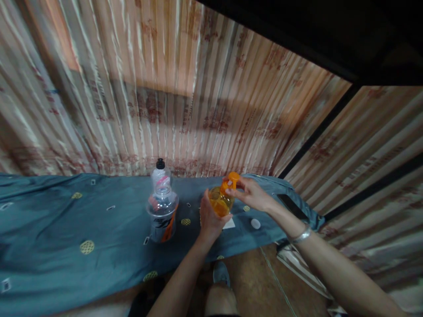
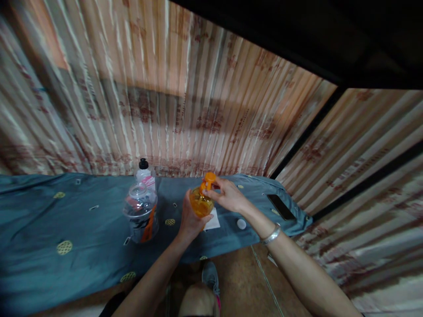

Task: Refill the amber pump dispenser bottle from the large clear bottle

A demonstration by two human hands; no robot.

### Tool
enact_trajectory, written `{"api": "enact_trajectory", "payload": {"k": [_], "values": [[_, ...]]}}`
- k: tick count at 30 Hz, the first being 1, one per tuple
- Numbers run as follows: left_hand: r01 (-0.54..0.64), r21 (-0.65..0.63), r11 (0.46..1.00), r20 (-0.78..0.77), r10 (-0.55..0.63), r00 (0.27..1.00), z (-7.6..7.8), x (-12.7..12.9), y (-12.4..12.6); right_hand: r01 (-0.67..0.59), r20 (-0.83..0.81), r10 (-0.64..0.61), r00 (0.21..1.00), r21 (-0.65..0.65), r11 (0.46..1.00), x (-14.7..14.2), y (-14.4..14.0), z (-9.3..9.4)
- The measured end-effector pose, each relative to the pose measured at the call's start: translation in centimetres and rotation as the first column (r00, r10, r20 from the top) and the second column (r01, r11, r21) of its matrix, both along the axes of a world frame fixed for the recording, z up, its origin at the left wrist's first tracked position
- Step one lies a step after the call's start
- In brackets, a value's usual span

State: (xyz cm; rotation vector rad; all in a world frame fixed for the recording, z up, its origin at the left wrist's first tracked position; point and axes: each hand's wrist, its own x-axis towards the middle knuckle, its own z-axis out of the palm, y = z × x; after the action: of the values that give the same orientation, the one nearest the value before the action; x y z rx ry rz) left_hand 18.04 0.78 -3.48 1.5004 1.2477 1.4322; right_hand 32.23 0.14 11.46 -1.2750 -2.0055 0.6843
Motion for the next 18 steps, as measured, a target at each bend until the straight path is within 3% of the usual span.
{"api": "enact_trajectory", "payload": {"k": [5, 18], "values": [[-0.019, 0.026, 0.999, -0.02, 0.019, 1.0, -0.5, 0.3, 0.2, 0.088, 0.006, -0.088, 0.996, 0.037, 0.995, -0.2, -0.2, -0.2], [-0.032, 0.048, 0.998, -0.051, 0.035, 0.998, -0.9, 0.4, 0.3, 0.014, 0.05, -0.016, 0.999, 0.027, 1.0, 0.1, 0.2, 1.0]]}}
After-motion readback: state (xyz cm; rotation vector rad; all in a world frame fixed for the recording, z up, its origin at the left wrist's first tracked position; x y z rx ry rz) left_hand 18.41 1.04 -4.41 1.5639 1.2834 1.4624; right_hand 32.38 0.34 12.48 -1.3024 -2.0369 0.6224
